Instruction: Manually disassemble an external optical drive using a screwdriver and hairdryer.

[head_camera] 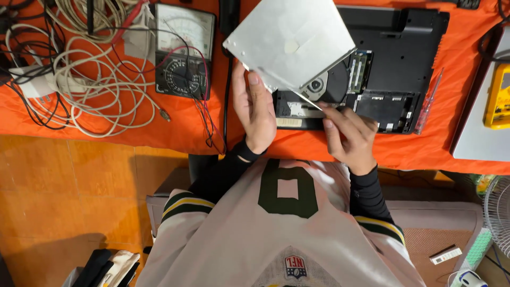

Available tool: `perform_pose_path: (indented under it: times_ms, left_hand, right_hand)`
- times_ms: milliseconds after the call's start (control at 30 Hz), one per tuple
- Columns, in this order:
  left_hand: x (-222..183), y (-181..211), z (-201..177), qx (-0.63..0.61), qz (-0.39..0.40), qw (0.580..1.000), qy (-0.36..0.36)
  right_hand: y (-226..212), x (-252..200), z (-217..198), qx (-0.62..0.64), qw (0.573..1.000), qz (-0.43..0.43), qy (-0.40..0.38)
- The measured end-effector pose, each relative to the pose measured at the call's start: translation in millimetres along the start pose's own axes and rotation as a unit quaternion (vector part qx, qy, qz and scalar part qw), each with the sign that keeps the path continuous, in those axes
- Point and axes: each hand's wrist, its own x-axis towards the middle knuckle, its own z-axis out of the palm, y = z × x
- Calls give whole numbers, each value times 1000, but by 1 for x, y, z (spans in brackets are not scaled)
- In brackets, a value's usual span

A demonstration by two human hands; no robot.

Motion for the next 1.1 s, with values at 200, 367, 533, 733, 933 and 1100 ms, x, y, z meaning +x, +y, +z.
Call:
perform_pose_path:
  times_ms: [200, 367, 533, 733, 933, 1100]
  left_hand:
    - [-7, -19, -12, -37, 13, 999, 21]
    - [-4, -16, -9, -55, 15, 998, 18]
    - [-3, -10, -7, -68, -14, 997, 43]
    - [-4, -15, -8, -77, 14, 996, 32]
    - [-4, -17, -8, -97, 7, 994, 42]
    - [-7, -17, -6, -57, 12, 998, 4]
  right_hand:
    - [20, -27, -3, -9, 992, 66, 109]
    - [25, -34, -13, 15, 975, 123, 183]
    - [44, -32, -40, -3, 933, 207, 296]
    - [64, -33, -80, -102, 930, 159, 315]
    - [84, -50, -83, -155, 909, 232, 310]
    - [96, -54, -79, -157, 926, 185, 289]
